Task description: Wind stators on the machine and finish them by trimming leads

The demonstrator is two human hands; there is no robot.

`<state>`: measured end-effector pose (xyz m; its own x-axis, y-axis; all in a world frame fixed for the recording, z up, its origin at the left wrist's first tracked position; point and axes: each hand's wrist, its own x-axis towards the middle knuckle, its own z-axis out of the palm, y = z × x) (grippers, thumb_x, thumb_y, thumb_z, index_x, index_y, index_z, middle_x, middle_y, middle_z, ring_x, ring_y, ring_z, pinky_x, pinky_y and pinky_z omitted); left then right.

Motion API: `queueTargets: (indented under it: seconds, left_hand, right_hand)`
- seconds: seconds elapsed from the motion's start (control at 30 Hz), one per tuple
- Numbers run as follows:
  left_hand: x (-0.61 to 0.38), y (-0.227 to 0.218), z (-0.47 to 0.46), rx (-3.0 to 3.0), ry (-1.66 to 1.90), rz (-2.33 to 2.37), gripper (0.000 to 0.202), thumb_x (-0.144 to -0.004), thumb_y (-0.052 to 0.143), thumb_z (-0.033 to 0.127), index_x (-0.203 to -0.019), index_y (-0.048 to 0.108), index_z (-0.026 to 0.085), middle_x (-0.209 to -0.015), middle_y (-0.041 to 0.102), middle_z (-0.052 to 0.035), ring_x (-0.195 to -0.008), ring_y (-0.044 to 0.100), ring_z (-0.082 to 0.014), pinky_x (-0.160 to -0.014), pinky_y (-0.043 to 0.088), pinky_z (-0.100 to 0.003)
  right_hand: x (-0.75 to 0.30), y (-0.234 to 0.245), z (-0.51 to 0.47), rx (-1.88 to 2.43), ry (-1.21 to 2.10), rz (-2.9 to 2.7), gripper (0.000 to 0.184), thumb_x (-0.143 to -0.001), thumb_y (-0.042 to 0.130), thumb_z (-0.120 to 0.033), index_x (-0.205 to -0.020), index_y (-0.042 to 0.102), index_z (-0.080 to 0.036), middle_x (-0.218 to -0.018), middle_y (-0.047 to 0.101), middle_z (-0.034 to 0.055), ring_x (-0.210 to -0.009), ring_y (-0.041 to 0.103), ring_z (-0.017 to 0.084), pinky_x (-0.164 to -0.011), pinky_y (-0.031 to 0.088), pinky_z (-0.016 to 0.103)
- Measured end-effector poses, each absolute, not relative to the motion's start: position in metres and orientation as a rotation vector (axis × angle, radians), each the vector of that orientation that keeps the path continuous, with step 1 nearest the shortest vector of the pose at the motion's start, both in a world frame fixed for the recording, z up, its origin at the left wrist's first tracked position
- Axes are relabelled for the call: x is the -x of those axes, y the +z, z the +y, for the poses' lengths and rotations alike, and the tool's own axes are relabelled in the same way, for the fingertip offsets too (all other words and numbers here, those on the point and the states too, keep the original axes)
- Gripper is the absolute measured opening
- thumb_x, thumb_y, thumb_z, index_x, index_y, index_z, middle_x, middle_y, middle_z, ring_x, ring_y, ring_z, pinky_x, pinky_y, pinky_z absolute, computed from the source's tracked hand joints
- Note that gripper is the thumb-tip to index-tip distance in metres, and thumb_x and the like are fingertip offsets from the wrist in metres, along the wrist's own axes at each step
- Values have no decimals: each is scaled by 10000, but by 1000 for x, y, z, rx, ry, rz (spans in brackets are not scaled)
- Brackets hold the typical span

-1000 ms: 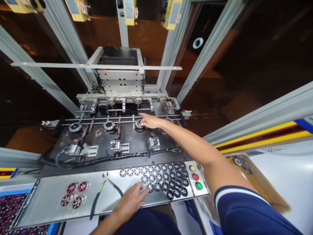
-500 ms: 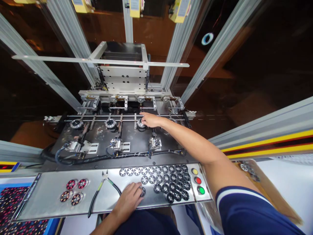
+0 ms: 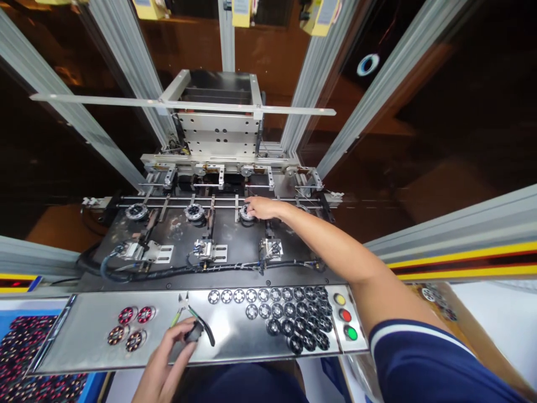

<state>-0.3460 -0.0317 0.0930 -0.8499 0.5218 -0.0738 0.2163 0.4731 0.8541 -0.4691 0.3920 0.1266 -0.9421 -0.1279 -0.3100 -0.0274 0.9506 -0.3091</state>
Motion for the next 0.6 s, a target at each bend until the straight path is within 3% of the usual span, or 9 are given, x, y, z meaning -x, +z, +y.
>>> queueTargets:
  seconds: [0.17, 0.43, 0.6]
  left_hand:
    - [343, 119, -32, -382, 1473, 2354, 400, -885, 529, 539, -1096, 647, 220, -1172, 711, -80, -1173, 630, -240, -1077, 441, -348]
    - [346, 139, -45, -400, 1667, 2330, 378, -812, 645, 547, -998, 604, 221, -1041, 732, -92, -1002, 696, -232, -909, 548, -317]
    - [356, 149, -47, -534, 1681, 2309, 306, -853, 633, 454, -1032, 594, 209, -1075, 714, -100, -1034, 676, -218, -928, 523, -306]
  right_hand:
    - [463, 133, 387, 118, -395, 2858, 309, -944, 585, -335, -1206, 590, -170, -1244, 603, 90, -1063, 621, 226, -898, 539, 435]
    - [420, 138, 379, 201, -366, 2952, 352, -928, 609, -278, -1266, 580, -184, -1465, 467, 98, -1365, 411, 304, -1096, 360, 569]
    - [422, 145, 378, 198, -419, 2957, 298, -906, 633, -229, -1199, 637, -175, -1408, 540, 106, -1355, 440, 306, -1094, 362, 580]
